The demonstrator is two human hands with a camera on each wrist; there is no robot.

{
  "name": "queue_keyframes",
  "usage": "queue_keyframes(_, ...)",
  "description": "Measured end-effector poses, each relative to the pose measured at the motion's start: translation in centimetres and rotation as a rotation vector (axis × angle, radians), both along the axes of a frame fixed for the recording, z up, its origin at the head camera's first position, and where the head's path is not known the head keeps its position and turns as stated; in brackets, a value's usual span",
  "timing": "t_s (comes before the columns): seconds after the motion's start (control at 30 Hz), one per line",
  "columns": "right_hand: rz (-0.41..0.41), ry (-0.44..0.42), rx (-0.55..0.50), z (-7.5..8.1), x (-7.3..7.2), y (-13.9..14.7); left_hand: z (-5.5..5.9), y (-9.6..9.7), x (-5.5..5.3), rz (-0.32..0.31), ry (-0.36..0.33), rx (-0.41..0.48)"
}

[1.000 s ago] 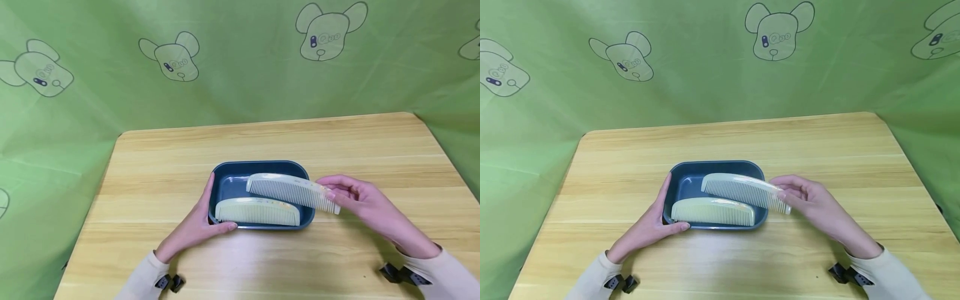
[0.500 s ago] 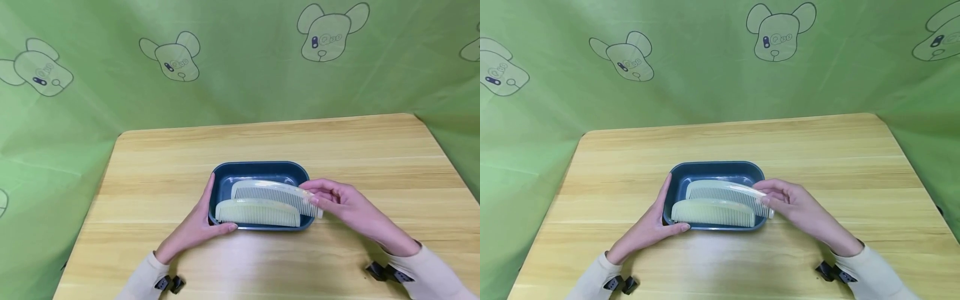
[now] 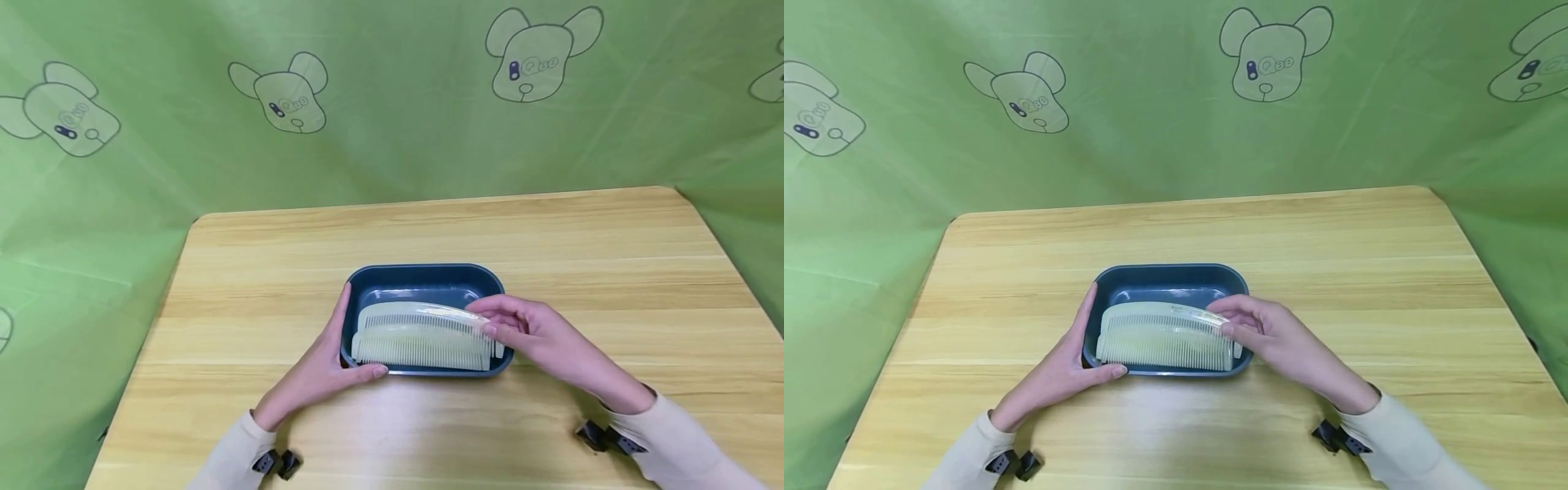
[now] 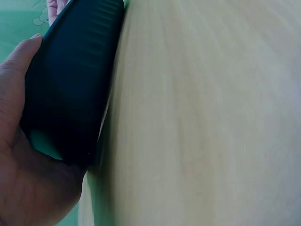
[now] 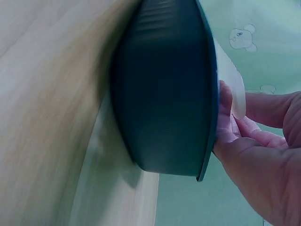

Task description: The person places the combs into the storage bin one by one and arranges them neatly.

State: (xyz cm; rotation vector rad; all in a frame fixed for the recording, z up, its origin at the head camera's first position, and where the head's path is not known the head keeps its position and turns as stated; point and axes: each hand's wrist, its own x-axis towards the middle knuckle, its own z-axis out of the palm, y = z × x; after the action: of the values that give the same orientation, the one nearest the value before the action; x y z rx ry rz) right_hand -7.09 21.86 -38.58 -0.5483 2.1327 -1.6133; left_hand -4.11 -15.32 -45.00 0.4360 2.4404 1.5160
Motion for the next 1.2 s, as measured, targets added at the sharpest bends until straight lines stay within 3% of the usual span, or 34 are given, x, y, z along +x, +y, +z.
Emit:
queue_keyframes(0.3,0.03,0.045,0.065,-0.2,0.0,-1.3,-0.2,0.0,-0.1,-0.004,-0.006,-0.001)
queue_keyframes(0.77,0.052,0.211,0.243,0.1,0.0,-1.8,0.0,0.1,-0.1,-0.005,-0.001,-0.004)
queue_keyframes(1.2,0.1,0.397,0.335,-0.1,0.4,-1.7,0.2,0.3,-0.3,-0.001,-0.013,-0.003)
